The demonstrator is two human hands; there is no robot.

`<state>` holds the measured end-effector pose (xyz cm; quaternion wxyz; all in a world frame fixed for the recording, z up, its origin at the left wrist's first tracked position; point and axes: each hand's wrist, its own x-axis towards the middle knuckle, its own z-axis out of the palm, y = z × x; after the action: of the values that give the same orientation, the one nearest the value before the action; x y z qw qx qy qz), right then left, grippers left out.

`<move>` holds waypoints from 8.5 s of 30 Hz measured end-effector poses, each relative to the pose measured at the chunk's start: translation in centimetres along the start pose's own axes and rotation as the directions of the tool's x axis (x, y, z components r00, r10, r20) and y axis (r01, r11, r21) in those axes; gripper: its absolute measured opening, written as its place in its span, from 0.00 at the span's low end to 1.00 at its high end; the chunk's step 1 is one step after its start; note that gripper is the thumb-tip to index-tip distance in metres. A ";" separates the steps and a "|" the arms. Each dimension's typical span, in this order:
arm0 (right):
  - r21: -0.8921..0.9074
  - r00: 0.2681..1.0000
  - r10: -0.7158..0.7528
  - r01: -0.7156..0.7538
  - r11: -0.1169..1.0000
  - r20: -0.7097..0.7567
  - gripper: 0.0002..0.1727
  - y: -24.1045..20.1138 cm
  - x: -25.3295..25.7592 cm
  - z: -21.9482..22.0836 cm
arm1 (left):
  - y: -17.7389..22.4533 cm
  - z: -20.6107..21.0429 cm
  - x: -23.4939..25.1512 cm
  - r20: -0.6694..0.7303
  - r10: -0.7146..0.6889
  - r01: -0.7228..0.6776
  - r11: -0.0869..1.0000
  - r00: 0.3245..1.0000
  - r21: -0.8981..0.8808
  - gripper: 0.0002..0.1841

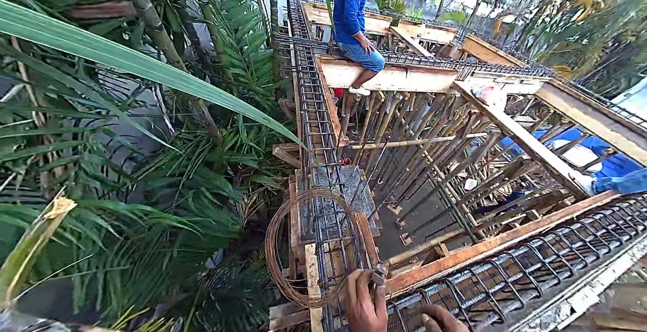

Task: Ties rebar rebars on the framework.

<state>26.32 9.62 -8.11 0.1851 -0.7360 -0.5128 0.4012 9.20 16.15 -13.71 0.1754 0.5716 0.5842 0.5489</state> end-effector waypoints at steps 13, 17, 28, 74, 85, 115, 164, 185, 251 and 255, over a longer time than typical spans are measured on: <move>0.101 0.970 -0.232 0.224 0.969 0.075 0.11 -0.7 -3.9 0.1 | 8.7 -4.0 -4.0 0.467 -0.343 0.579 0.528 0.815 -0.621 0.16; -0.056 0.987 0.071 -0.064 0.996 0.145 0.13 1.6 -4.7 -0.2 | 6.8 -3.2 -6.4 0.693 -0.655 0.929 0.035 0.300 -0.369 0.14; -0.784 0.856 0.428 -0.043 0.620 0.291 0.20 -2.9 2.6 -1.5 | 2.7 0.7 -7.8 0.767 -0.547 0.737 -0.659 -0.335 -0.149 0.17; -0.624 0.676 0.622 -0.300 0.722 0.395 0.16 -0.2 11.2 -1.7 | 3.0 0.5 -4.2 0.728 -0.574 0.656 -0.719 -0.376 -0.228 0.20; -0.800 0.849 0.338 0.152 0.580 0.406 0.16 -2.9 9.5 0.1 | 3.1 0.3 -6.0 0.820 -0.459 0.683 -0.721 -0.341 -0.120 0.31; -0.707 0.701 0.539 -0.069 0.704 0.468 0.05 3.6 3.3 -0.8 | 2.7 4.5 -10.0 0.739 -0.647 0.963 -0.268 -0.187 0.010 0.32; -0.399 0.605 0.657 -0.521 0.754 0.451 0.14 0.2 1.5 0.5 | 1.9 0.4 -9.1 0.755 -0.577 0.890 -0.456 -0.312 0.019 0.26; -0.950 0.636 0.724 0.047 0.309 0.267 0.43 -6.6 2.3 3.0 | 3.0 1.2 -5.8 0.773 -0.527 0.832 -0.555 -0.353 0.002 0.27; -0.500 0.525 0.629 -0.384 0.776 0.574 0.21 1.7 1.9 -0.9 | 3.4 4.6 -8.8 0.698 -0.634 0.935 -0.316 -0.333 0.159 0.26; -0.849 0.622 0.677 -0.038 0.527 0.393 0.21 -0.2 3.7 -0.7 | 4.0 6.4 -7.0 0.625 -0.676 0.920 -0.258 -0.390 0.295 0.20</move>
<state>27.27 13.16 -9.01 -0.4515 -0.6287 -0.4807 0.4120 18.48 11.91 -15.44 0.8093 -0.0114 0.5821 0.0780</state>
